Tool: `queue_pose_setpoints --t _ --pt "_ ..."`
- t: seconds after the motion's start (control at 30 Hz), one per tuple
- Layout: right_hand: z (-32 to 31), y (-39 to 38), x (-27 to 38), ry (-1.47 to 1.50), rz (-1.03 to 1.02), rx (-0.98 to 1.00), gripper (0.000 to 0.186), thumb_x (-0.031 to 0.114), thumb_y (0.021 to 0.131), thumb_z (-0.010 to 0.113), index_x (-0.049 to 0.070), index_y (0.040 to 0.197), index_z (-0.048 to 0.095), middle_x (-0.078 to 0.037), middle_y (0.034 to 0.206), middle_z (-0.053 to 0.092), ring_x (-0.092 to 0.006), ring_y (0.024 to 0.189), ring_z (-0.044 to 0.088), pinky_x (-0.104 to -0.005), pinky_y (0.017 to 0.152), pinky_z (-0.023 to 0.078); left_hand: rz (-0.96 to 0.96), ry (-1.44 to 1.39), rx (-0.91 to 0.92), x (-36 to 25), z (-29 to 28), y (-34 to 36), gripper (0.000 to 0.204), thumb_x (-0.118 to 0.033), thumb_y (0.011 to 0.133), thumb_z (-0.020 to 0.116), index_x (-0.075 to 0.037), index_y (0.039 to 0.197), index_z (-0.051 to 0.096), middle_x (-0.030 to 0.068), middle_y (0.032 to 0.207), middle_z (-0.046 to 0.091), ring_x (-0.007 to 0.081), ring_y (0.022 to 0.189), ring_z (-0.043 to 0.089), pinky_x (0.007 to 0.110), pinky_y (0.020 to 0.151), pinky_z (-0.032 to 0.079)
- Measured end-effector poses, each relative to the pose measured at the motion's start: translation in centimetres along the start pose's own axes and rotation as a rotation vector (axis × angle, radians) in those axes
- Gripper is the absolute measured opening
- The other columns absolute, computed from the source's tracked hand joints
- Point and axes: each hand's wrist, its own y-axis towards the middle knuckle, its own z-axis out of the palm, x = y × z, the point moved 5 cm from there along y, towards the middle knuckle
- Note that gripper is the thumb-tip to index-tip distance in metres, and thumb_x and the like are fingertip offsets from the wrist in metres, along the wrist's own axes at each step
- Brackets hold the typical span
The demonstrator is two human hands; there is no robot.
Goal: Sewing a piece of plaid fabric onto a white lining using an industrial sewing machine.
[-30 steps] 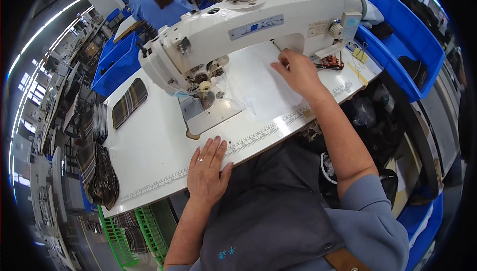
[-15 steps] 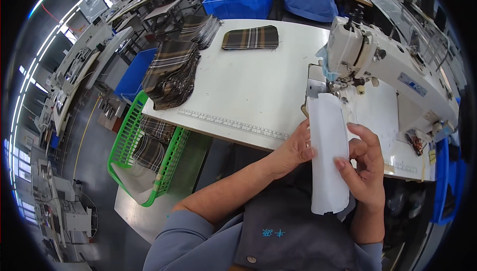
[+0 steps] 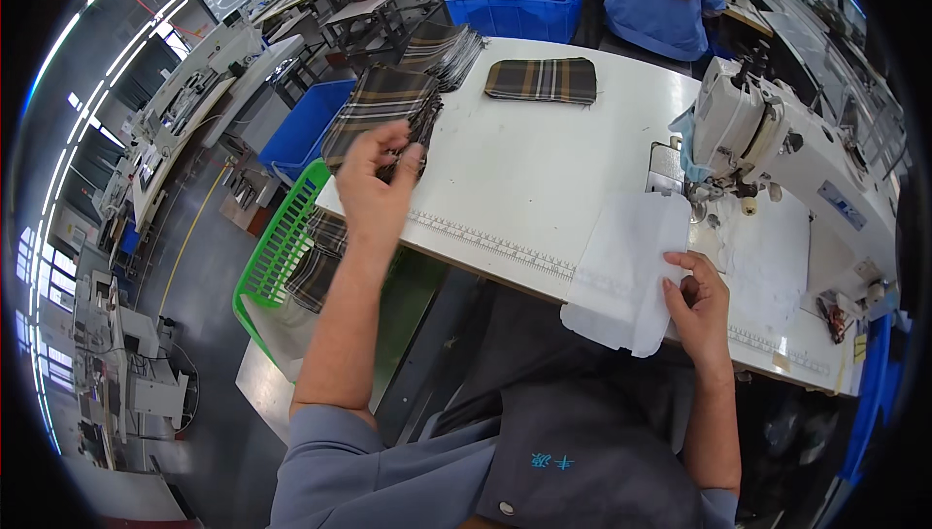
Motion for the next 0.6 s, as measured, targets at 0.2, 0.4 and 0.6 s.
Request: queue_pose_setpoints --t 0.2,0.4,0.6 --pt "-0.2 0.0 -2.2 0.103 0.029 0.013 0.027 -0.001 0.089 0.069 0.002 0.115 0.069 0.001 0.099 0.063 -0.0037 0.07 0.046 -0.0203 0.063 0.04 -0.398 0.221 0.214 9.6 -6.6 4.5 0.025 -0.016 0.086 0.084 -0.004 0.108 0.079 0.007 0.092 0.077 0.0102 0.084 0.069 0.025 0.08 0.052" --pt "0.2 -0.2 -1.9 0.188 0.036 0.004 0.028 -0.001 0.09 0.068 0.001 0.118 0.068 0.001 0.097 0.061 -0.0043 0.078 0.048 -0.0211 0.068 0.04 -0.437 -0.129 0.213 12.3 -6.7 4.7 0.023 -0.018 0.09 0.083 0.0 0.105 0.08 0.0016 0.09 0.076 0.0064 0.079 0.063 0.023 0.075 0.05" --pt "-0.2 -0.4 -1.7 0.08 0.072 0.108 0.027 -0.004 0.094 0.063 -0.001 0.121 0.064 -0.002 0.108 0.064 -0.0087 0.099 0.057 -0.0232 0.088 0.045 -0.379 -0.055 0.355 10.5 -5.9 5.0 0.025 -0.022 0.09 0.082 -0.001 0.105 0.08 0.0003 0.089 0.075 0.0066 0.082 0.062 0.024 0.076 0.05"
